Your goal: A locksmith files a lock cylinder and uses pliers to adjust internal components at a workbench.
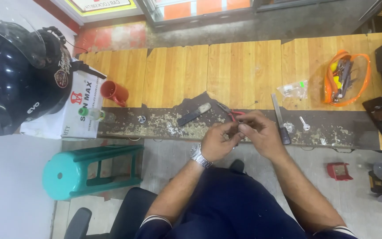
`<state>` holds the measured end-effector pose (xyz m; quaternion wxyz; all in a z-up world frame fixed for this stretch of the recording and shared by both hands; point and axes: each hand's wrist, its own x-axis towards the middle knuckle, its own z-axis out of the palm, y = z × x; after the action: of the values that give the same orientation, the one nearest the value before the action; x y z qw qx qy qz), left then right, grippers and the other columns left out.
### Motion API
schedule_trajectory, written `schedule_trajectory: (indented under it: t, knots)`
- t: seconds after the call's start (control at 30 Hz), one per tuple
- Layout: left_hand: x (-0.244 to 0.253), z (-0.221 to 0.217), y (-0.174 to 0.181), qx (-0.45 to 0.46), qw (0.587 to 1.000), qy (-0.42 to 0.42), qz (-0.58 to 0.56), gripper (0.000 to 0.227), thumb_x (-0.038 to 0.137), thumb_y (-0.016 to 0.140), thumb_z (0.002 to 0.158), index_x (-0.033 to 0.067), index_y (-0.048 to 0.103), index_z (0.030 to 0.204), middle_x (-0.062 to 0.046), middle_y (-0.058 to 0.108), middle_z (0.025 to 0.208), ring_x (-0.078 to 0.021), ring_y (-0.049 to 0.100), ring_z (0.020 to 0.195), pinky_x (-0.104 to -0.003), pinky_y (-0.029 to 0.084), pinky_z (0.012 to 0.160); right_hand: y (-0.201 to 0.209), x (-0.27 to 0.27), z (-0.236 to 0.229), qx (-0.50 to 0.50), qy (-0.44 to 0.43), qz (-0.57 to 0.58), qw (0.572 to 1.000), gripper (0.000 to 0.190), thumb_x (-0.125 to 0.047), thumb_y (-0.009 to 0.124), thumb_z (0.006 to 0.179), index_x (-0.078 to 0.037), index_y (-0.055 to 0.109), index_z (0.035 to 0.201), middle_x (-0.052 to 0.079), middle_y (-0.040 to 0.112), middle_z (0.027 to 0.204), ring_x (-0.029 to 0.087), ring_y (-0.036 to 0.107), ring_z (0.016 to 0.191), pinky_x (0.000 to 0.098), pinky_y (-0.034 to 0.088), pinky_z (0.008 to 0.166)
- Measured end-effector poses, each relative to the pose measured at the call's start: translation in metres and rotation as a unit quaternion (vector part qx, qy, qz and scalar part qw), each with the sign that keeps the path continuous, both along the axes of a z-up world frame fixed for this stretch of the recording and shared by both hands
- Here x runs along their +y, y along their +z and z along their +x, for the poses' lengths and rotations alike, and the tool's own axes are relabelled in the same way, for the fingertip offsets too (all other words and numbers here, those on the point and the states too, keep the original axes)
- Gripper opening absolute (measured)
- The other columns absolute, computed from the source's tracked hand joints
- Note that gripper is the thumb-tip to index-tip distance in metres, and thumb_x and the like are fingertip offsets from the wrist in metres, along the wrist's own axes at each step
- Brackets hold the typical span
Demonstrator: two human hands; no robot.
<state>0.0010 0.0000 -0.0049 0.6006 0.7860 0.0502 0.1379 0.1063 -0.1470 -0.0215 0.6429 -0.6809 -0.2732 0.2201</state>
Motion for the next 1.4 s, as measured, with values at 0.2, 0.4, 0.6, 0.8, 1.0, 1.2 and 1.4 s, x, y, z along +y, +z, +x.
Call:
schedule_trajectory:
  t: [0.2,0.4,0.6,0.8,1.0,1.2,1.4]
  knots:
    - [-0.001,-0.008,-0.007,0.03,0.999,0.034,0.016,0.02,0.018,0.072,0.091,0.0098,0.076,0.108,-0.009,0.075,0.073,-0.0237,0.072,0.068,-0.032,0.055,0.067,-0.046,0.017,-0.001,0.168,-0.013,0.01,0.986,0.016,-0.022,0.071,0.096,-0.007,0.074,0.097,0.008,0.066,0.083,0.02,0.063,0.085,0.0393,0.052,0.082]
    - [0.046,-0.02,-0.008,0.099,0.994,0.014,-0.038,0.027,0.031,0.07,0.096,0.0069,0.076,0.106,-0.015,0.077,0.085,-0.0291,0.075,0.083,-0.039,0.058,0.073,-0.028,0.061,-0.022,0.36,-0.033,0.027,0.932,0.012,-0.022,0.066,0.097,-0.011,0.072,0.1,0.001,0.057,0.081,0.017,0.057,0.088,0.0368,0.044,0.09]
    - [0.095,-0.037,-0.001,0.067,0.996,-0.025,-0.057,0.032,0.033,0.065,0.1,0.0042,0.075,0.109,-0.019,0.076,0.088,-0.0359,0.074,0.088,-0.045,0.059,0.077,0.038,0.097,-0.049,0.354,-0.023,0.032,0.934,0.02,-0.022,0.063,0.098,-0.008,0.076,0.105,-0.001,0.056,0.077,0.017,0.058,0.087,0.0393,0.044,0.091]
    - [0.133,-0.043,-0.024,0.068,0.988,-0.104,-0.092,0.032,0.036,0.061,0.103,0.0084,0.074,0.115,-0.014,0.076,0.085,-0.0224,0.071,0.081,-0.037,0.058,0.074,0.018,0.12,-0.06,0.303,-0.007,0.095,0.948,0.025,-0.018,0.059,0.101,-0.005,0.077,0.111,0.001,0.055,0.078,0.017,0.056,0.083,0.0385,0.049,0.079]
    - [0.153,-0.036,-0.017,0.056,0.982,-0.135,-0.121,0.033,0.031,0.059,0.105,0.004,0.072,0.118,-0.019,0.076,0.091,-0.0272,0.073,0.089,-0.041,0.058,0.078,0.008,0.137,-0.067,0.225,-0.013,0.114,0.968,0.026,-0.012,0.061,0.098,-0.003,0.075,0.117,0.012,0.066,0.086,0.021,0.062,0.083,0.0372,0.053,0.071]
    - [0.147,-0.028,-0.033,0.042,0.968,-0.145,-0.203,0.035,0.027,0.055,0.107,0.001,0.07,0.124,-0.018,0.076,0.102,-0.0252,0.072,0.096,-0.039,0.058,0.083,0.009,0.135,-0.051,0.093,-0.036,-0.004,0.995,0.027,-0.014,0.066,0.096,-0.001,0.075,0.118,0.016,0.061,0.091,0.023,0.062,0.086,0.0406,0.057,0.075]
    - [0.145,-0.025,-0.013,0.043,0.991,-0.083,-0.092,0.034,0.025,0.063,0.101,-0.0009,0.068,0.122,-0.02,0.076,0.094,-0.0306,0.074,0.083,-0.041,0.06,0.069,0.025,0.138,-0.05,-0.014,-0.063,-0.078,0.995,0.026,-0.019,0.073,0.093,-0.006,0.077,0.116,0.011,0.056,0.101,0.024,0.062,0.1,0.0445,0.052,0.091]
